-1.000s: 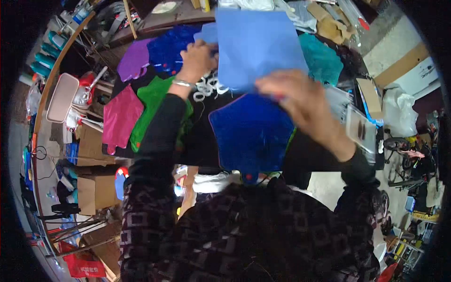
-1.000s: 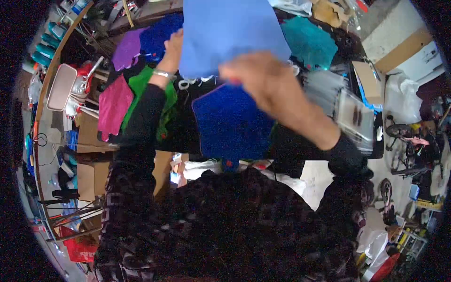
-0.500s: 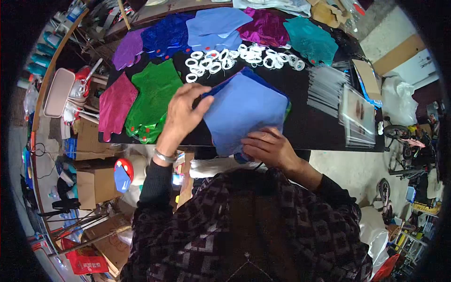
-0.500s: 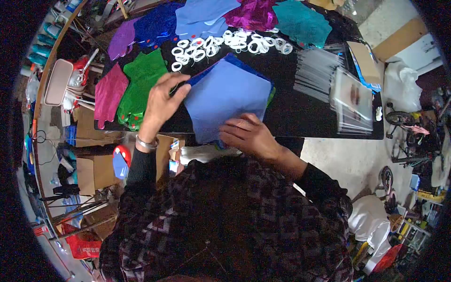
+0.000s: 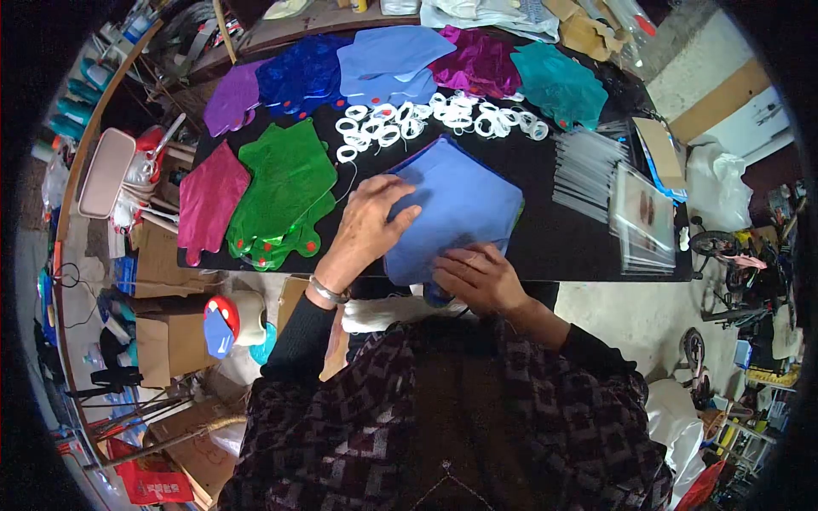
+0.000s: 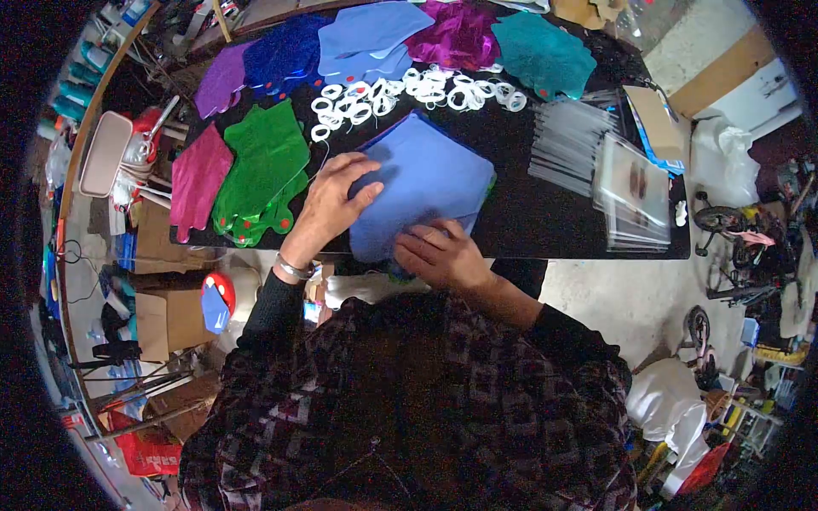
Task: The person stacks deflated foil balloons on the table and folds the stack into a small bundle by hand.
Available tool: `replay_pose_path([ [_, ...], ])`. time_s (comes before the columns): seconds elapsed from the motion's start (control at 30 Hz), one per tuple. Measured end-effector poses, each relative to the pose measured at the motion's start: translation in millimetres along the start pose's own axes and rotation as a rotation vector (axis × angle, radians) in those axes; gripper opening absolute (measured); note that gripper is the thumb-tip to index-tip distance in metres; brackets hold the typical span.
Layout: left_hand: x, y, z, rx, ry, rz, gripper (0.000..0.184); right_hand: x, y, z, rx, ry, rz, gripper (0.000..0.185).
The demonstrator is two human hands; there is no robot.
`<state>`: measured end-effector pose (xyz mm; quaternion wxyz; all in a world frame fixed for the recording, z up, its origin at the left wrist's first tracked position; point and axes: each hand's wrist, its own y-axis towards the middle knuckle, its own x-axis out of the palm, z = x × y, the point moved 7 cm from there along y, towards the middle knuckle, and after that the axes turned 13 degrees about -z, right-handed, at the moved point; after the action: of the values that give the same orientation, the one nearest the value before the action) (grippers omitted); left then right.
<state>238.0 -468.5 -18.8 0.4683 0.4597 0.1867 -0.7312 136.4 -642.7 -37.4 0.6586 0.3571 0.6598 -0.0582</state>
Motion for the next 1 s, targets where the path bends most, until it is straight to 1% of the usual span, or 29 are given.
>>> replay_pose_path([
  [0.17, 12.3, 3.7, 3.8, 0.019, -0.062, -0.027, 0.035, 1.1, 3.9, 1.4, -0.045, 0.03, -0.034, 0.035],
  [0.3, 28.0, 6.1, 2.7, 0.089, 0.024, -0.023, 0.038, 8.7, -7.1, 6.0, -0.012, 0.048, -0.054, 0.041],
  [0.37, 28.7, 7.3, 3.2, 0.096, 0.029, -0.029, 0.038, -19.6, -3.7, 11.6, -0.111, -0.062, -0.223, 0.045],
  [0.4, 28.4, 7.7, 3.5, 0.099, 0.034, -0.034, 0.038, -29.0, -3.5, 25.0, -0.107, -0.064, -0.22, 0.045],
  [0.47, 28.5, 7.7, 4.8, 0.105, 0.044, -0.044, 0.039, -50.1, 5.0, 60.6, -0.084, -0.096, -0.104, 0.047],
  [0.53, 29.6, 7.3, 5.3, 0.1, 0.044, -0.055, 0.04, -64.4, 32.9, 115.7, 0.077, -0.227, -0.06, 0.042],
  [0.57, 29.9, 7.5, 4.9, 0.09, 0.045, -0.062, 0.04, -71.2, 57.2, 140.1, 0.121, -0.357, -0.039, 0.032],
  [0.63, 29.3, 8.4, 3.9, 0.068, 0.048, -0.071, 0.041, -53.2, 88.8, 210.7, 0.222, -0.424, -0.038, 0.026],
  [0.7, 21.4, 8.0, 8.1, 0.06, 0.046, -0.065, 0.041, -28.5, 112.6, 264.6, 0.31, -0.582, -0.155, 0.021],
  [0.73, 14.9, 7.3, 10.6, 0.048, 0.04, -0.062, 0.041, -24.4, 122.2, 279.7, 0.309, -0.582, -0.148, 0.021],
  [0.77, 9.0, 6.4, 12.1, 0.036, 0.034, -0.06, 0.041, -14.1, 128.9, 299.2, 0.371, -0.556, -0.248, 0.019],
  [0.8, 5.1, 5.6, 11.1, 0.023, 0.028, -0.058, 0.041, -4.2, 131.4, 312.0, 0.431, -0.528, -0.347, 0.018],
  [1.0, -0.8, 2.4, -0.7, -0.005, 0.017, -0.035, 0.041, 11.5, 137.6, 318.3, 0.382, -0.58, -0.345, 0.015],
])
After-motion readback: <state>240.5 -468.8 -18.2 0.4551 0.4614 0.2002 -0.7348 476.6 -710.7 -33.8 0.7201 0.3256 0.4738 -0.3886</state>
